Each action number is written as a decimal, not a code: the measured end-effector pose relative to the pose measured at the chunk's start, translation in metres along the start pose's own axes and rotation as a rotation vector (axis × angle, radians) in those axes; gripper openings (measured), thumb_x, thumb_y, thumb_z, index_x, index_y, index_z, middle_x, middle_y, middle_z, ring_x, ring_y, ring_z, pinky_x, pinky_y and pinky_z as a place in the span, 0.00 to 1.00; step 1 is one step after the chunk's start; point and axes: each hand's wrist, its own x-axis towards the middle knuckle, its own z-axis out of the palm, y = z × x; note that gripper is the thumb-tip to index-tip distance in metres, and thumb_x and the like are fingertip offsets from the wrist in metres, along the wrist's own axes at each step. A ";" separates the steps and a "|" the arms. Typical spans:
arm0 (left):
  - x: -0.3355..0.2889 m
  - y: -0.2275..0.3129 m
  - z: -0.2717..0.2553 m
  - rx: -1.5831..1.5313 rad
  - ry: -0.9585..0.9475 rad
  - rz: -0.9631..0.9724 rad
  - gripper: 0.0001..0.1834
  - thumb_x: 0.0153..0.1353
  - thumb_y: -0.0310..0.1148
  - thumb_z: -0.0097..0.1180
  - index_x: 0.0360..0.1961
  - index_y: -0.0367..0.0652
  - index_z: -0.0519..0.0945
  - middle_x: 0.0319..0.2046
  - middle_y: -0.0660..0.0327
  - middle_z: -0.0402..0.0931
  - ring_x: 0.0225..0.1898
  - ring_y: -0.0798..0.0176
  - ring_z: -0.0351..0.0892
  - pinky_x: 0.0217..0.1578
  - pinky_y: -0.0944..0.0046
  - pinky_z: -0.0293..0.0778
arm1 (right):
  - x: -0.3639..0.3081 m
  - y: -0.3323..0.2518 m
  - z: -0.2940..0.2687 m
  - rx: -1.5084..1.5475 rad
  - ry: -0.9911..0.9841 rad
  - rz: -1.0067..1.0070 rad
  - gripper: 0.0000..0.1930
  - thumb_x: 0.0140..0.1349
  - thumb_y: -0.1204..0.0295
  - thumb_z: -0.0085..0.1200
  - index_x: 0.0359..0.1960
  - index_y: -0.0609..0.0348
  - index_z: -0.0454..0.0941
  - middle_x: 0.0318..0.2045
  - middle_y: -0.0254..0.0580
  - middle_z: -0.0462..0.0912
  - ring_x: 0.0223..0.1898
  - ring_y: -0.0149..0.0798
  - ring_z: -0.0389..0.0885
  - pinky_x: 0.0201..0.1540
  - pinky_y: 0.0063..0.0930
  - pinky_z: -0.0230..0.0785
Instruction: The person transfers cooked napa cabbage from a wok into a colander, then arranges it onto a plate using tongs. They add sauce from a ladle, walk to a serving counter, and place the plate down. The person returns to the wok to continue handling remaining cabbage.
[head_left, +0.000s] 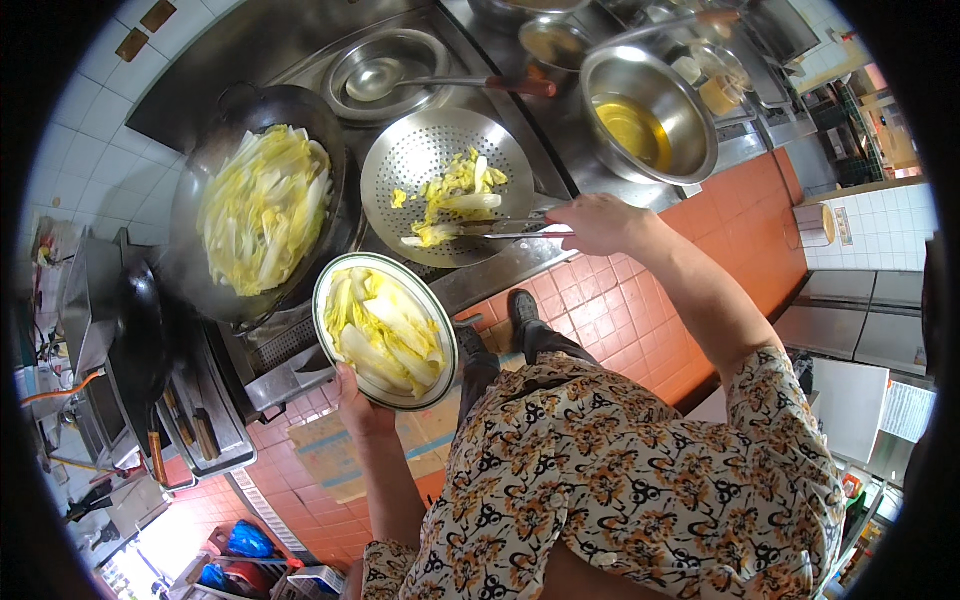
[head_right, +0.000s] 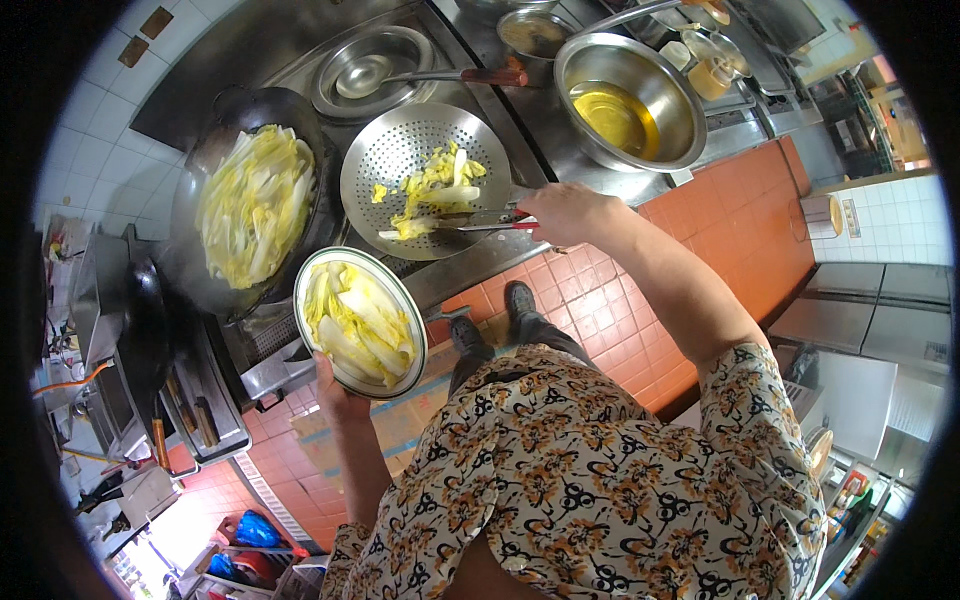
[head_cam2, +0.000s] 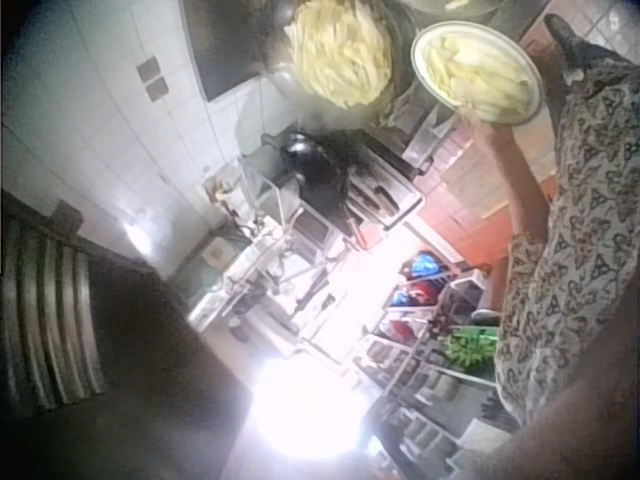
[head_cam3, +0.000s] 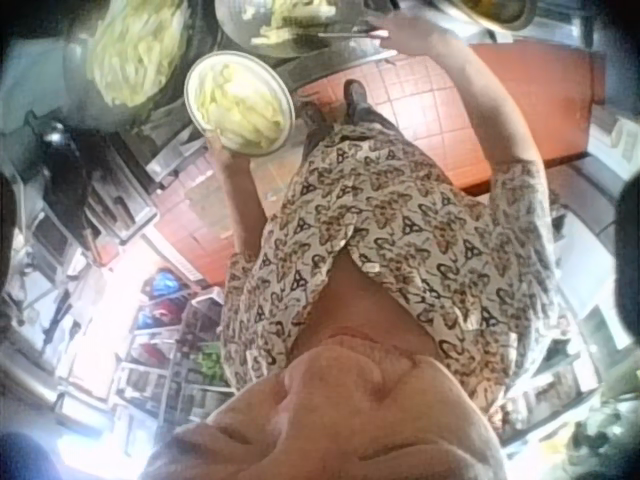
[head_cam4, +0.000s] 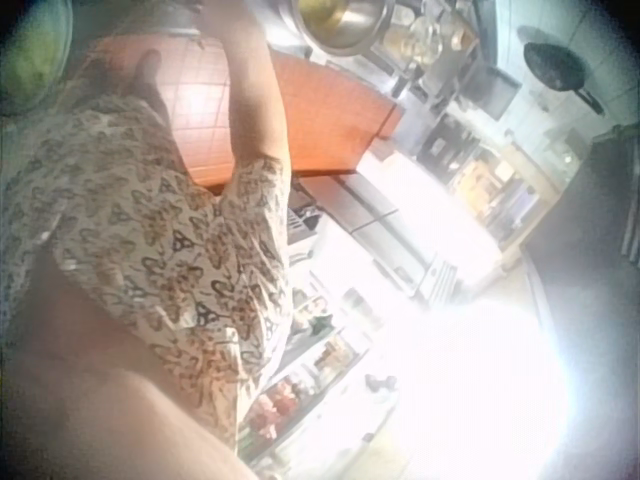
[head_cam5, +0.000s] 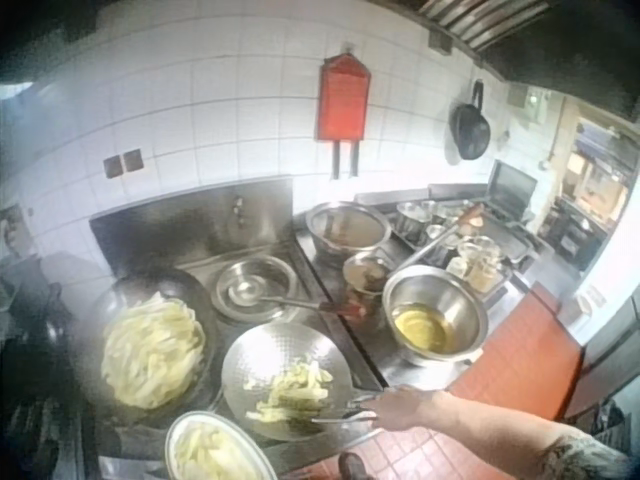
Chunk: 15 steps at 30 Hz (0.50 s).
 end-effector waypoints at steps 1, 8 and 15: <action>-0.001 0.001 0.002 0.002 -0.003 0.002 0.30 0.81 0.43 0.42 0.74 0.34 0.61 0.70 0.46 0.68 0.69 0.45 0.72 0.69 0.43 0.70 | 0.004 -0.004 -0.003 -0.018 0.022 -0.041 0.17 0.63 0.64 0.64 0.51 0.56 0.81 0.47 0.52 0.87 0.53 0.54 0.85 0.57 0.48 0.76; 0.002 0.000 -0.006 -0.008 -0.010 -0.026 0.30 0.81 0.43 0.41 0.75 0.34 0.60 0.71 0.46 0.67 0.69 0.45 0.71 0.69 0.44 0.69 | 0.008 0.013 -0.028 0.089 -0.028 -0.016 0.17 0.60 0.67 0.63 0.51 0.56 0.84 0.47 0.49 0.87 0.53 0.52 0.85 0.57 0.47 0.75; 0.005 -0.010 0.006 -0.020 -0.054 -0.039 0.29 0.81 0.41 0.40 0.75 0.34 0.61 0.71 0.46 0.68 0.69 0.46 0.72 0.69 0.46 0.70 | -0.022 0.001 -0.063 0.388 -0.179 0.210 0.20 0.61 0.66 0.60 0.54 0.60 0.83 0.35 0.49 0.87 0.37 0.41 0.86 0.41 0.38 0.78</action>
